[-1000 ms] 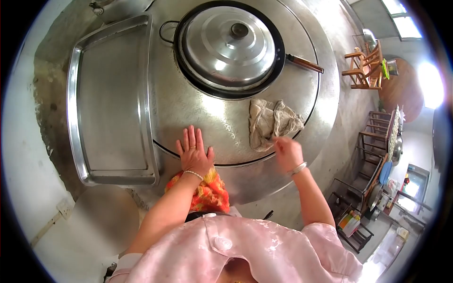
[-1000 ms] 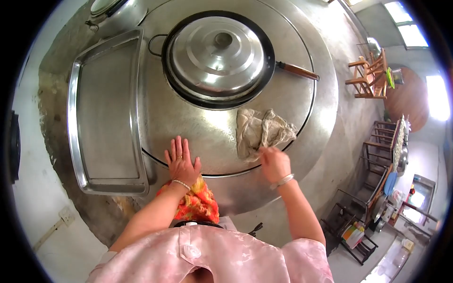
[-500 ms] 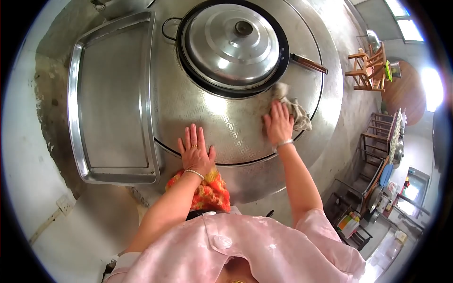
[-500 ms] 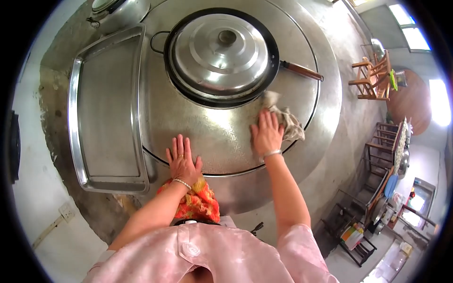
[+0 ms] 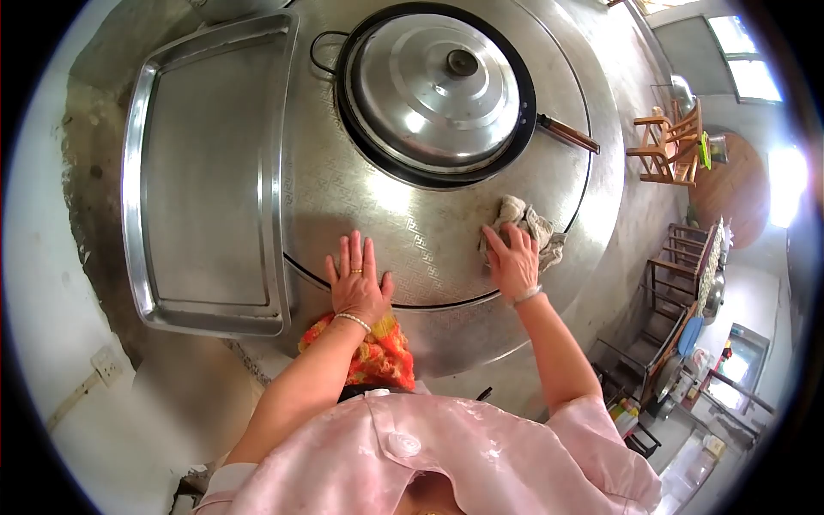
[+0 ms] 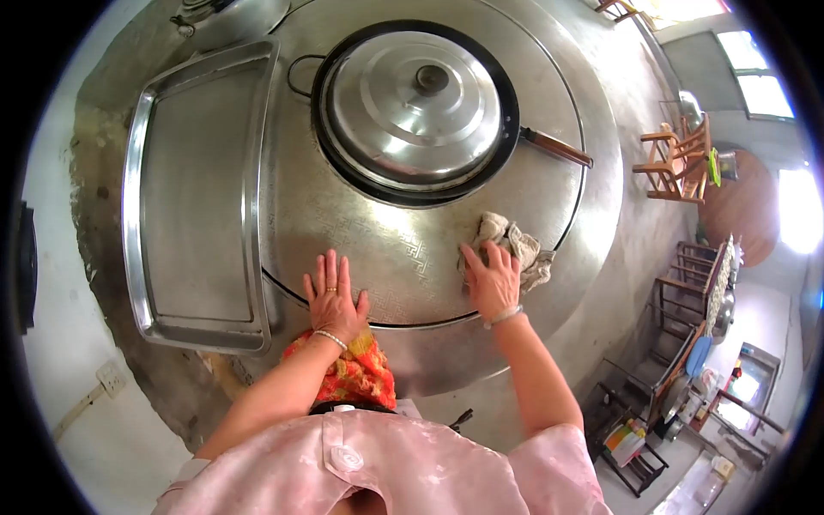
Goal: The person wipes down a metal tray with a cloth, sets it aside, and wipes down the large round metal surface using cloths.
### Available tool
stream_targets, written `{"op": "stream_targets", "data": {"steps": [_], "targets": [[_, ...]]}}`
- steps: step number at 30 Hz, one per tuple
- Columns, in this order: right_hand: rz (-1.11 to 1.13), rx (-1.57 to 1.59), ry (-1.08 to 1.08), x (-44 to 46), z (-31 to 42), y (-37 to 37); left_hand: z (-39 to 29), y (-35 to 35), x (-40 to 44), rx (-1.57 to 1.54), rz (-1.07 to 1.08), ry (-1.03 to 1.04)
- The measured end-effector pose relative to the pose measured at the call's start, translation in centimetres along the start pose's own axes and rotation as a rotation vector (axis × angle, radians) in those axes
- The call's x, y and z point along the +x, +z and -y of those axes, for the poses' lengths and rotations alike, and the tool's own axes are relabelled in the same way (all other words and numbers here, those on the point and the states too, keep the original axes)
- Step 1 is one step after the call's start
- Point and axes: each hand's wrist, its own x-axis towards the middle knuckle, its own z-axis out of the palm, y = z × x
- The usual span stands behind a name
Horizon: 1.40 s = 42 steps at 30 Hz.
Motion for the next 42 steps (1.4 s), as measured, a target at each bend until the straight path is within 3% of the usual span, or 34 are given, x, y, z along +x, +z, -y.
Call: {"op": "stream_targets", "data": {"steps": [3,4,8,17,22,25,29,34,38,42], "targets": [[0.021,0.044,0.067,2.4,-1.0,1.0,-0.1,-0.2,0.0,-0.005,0.014,-0.001],[-0.091,0.069,0.039,2.9,-2.2,2.2,-0.1,-0.1,-0.1,-0.006,0.009,0.003],[-0.144,0.191,0.435,4.7,-3.0,3.4,0.0,0.1,-0.1,0.002,-0.007,0.005],[0.089,0.091,0.221,6.1,-2.3,1.5,0.0,0.1,0.1,0.002,-0.031,-0.007],[0.072,0.128,0.48,7.4,-3.7,1.4,0.1,0.2,0.1,0.008,-0.043,-0.001],[0.061,0.078,0.421,7.0,-2.0,1.7,-0.1,0.4,0.0,0.0,-0.039,-0.006],[0.221,0.077,0.277,7.5,-1.8,1.0,0.0,0.2,0.1,-0.005,-0.038,-0.006],[0.184,0.067,0.456,8.0,-2.4,0.9,-0.2,-0.5,0.4,-0.016,0.02,-0.03],[0.206,0.037,0.418,7.7,0.0,0.9,-0.1,-0.1,0.1,-0.026,0.038,-0.048],[0.253,-0.03,0.44,7.8,-3.0,1.0,0.0,-0.2,0.0,-0.032,0.015,-0.029]]}}
